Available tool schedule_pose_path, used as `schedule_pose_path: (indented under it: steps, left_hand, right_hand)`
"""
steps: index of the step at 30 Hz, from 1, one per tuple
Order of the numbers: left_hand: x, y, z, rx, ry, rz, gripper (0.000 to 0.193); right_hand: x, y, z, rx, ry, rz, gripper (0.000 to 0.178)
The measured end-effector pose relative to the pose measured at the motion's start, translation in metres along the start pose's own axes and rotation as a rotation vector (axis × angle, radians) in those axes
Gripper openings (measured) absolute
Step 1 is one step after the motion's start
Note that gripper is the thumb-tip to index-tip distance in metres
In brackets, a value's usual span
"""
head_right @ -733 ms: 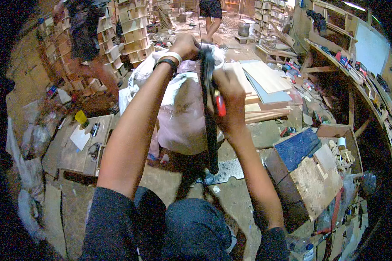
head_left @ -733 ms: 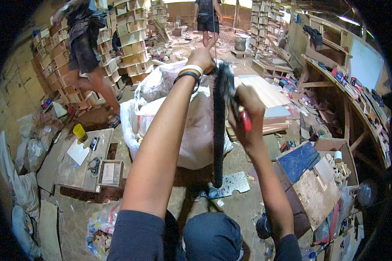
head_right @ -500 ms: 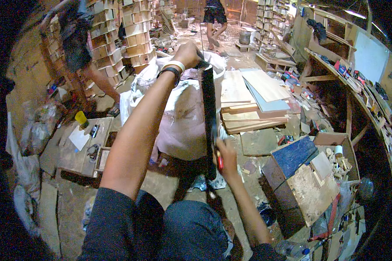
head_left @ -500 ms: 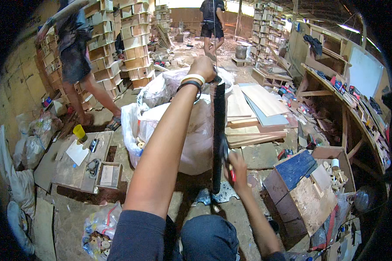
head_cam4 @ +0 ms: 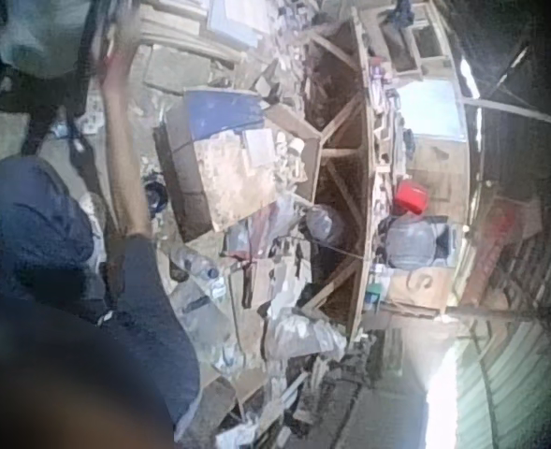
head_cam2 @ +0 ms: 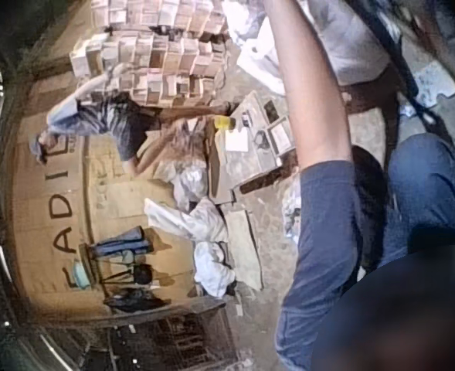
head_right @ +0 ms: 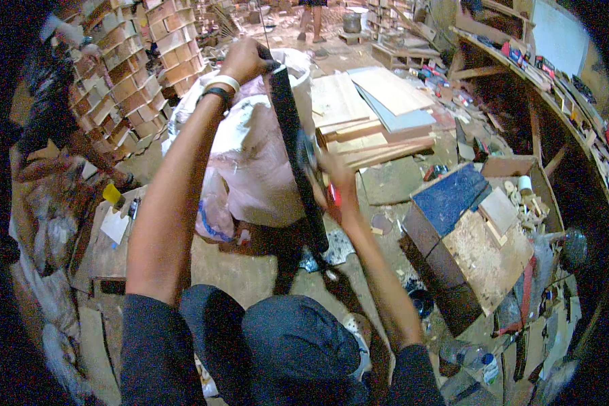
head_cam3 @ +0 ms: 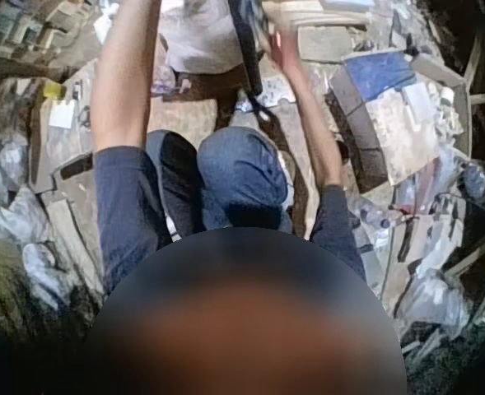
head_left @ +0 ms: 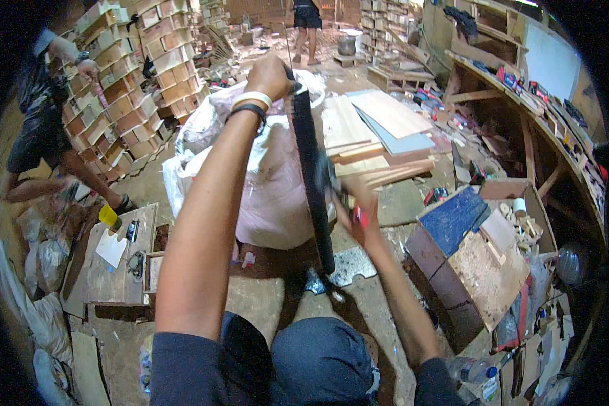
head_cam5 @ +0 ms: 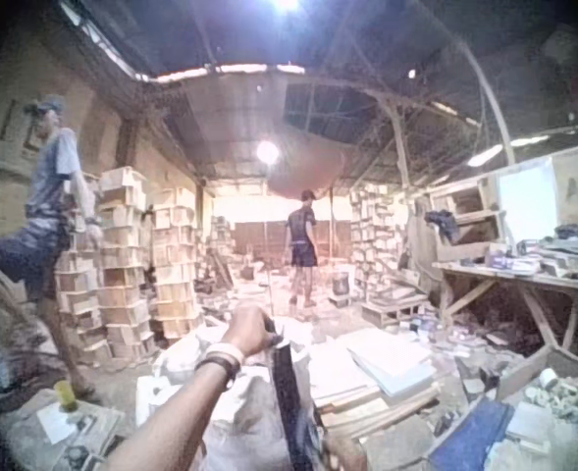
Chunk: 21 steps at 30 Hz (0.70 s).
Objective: The person paints a cylindrical wooden object black using a paintbrush and a small paint can. They repeatedly dip the brush into the paint and apply it to the object while seated on the floor.
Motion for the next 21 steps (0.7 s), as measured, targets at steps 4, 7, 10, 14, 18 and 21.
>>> schedule_pose_path:
  steps: [4,7,10,14,18,21]
  left_hand:
    - [0.009,-0.003,0.0,0.056,-0.169,0.057,0.023]
    - [0.012,-0.003,0.003,0.024,-0.136,0.081,0.025]
    - [0.008,-0.001,0.002,0.03,-0.107,0.069,0.026]
    - [0.003,0.003,0.003,0.025,-0.128,0.086,0.026]
    - [0.001,0.006,0.004,0.066,-0.091,0.085,0.026]
    - [0.005,0.01,-0.001,0.096,-0.13,0.075,0.028]
  right_hand:
    - [-0.034,-0.126,-0.014,0.123,-0.135,-0.136,0.02]
    - [-0.022,-0.109,-0.015,0.106,-0.157,-0.103,0.018]
    - [0.017,0.004,-0.005,-0.033,-0.067,0.006,0.022]
    - [0.06,0.213,-0.02,-0.111,-0.185,0.276,0.04]
    - [0.089,0.346,-0.029,-0.372,0.04,0.597,0.053]
    - [0.09,0.33,-0.036,-0.276,-0.077,0.794,0.053]
Point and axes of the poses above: each hand's wrist, its own y-axis away from the middle knuckle, its own z-axis out of the palm, x = y × z, the point moved 8 cm from there along -y, towards the middle knuckle, and after that the axes turned 11 degrees about x, right-handed, at the moved point
